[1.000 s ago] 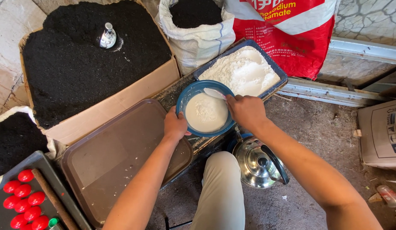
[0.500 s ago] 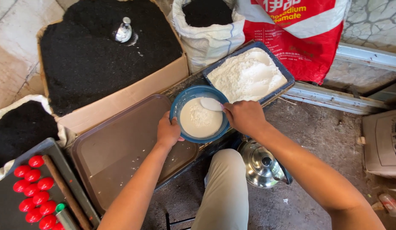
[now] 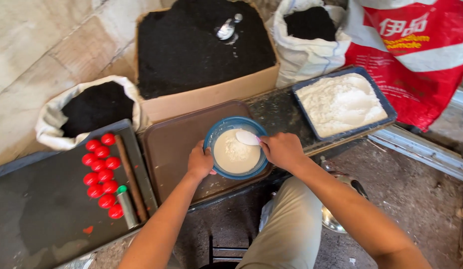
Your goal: Mixing flour and liquid in a bowl using a spoon, adding more flour from a tray and water from a kettle.
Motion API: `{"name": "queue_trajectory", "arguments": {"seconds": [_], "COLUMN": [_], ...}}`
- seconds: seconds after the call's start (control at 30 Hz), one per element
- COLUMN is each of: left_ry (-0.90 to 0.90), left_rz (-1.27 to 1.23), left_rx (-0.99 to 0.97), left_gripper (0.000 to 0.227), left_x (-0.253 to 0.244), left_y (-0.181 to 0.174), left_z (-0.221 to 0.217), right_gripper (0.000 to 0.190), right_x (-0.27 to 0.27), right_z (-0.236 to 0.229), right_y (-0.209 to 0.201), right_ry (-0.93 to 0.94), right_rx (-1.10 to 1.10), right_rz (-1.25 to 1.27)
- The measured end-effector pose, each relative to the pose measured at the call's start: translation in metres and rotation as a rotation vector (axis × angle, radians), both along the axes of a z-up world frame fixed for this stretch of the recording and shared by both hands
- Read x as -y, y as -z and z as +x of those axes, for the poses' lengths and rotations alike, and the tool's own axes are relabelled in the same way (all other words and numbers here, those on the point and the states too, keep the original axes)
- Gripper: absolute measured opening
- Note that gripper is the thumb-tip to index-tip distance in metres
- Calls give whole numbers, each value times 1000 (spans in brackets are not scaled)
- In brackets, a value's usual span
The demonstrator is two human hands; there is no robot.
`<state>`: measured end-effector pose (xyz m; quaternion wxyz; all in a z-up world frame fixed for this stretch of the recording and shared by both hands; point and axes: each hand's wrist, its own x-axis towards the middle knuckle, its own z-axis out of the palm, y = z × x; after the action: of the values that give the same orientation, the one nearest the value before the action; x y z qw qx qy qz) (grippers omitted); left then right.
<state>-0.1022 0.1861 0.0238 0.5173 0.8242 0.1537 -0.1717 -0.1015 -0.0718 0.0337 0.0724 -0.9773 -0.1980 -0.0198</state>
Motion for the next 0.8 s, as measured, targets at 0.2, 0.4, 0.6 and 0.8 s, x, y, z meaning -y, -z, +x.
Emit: {"name": "queue_trajectory", "arguments": {"seconds": [0.2,0.4,0.6,0.8], "left_ry": [-50,-99,-93,-94], "left_rz": [50,25,71,83], "left_rx": [-31,-60,-43,-36], "left_gripper": [46,48,45,46], "left_x": [-51,-68,-72,-74], "left_y": [24,19,26,32], "left_z": [-26,-52,-60,-59], "right_gripper": [22,22,24,23], "right_x": [-45,-70,-83,-100], "right_z": [-7,-8,-11,-21], "right_y": [20,43,72,58], "right_ry": [-51,-55,-16,-18], "right_rx": [11,-18,-102,-117], "right_rz": [-83,-164,-120,-37]}}
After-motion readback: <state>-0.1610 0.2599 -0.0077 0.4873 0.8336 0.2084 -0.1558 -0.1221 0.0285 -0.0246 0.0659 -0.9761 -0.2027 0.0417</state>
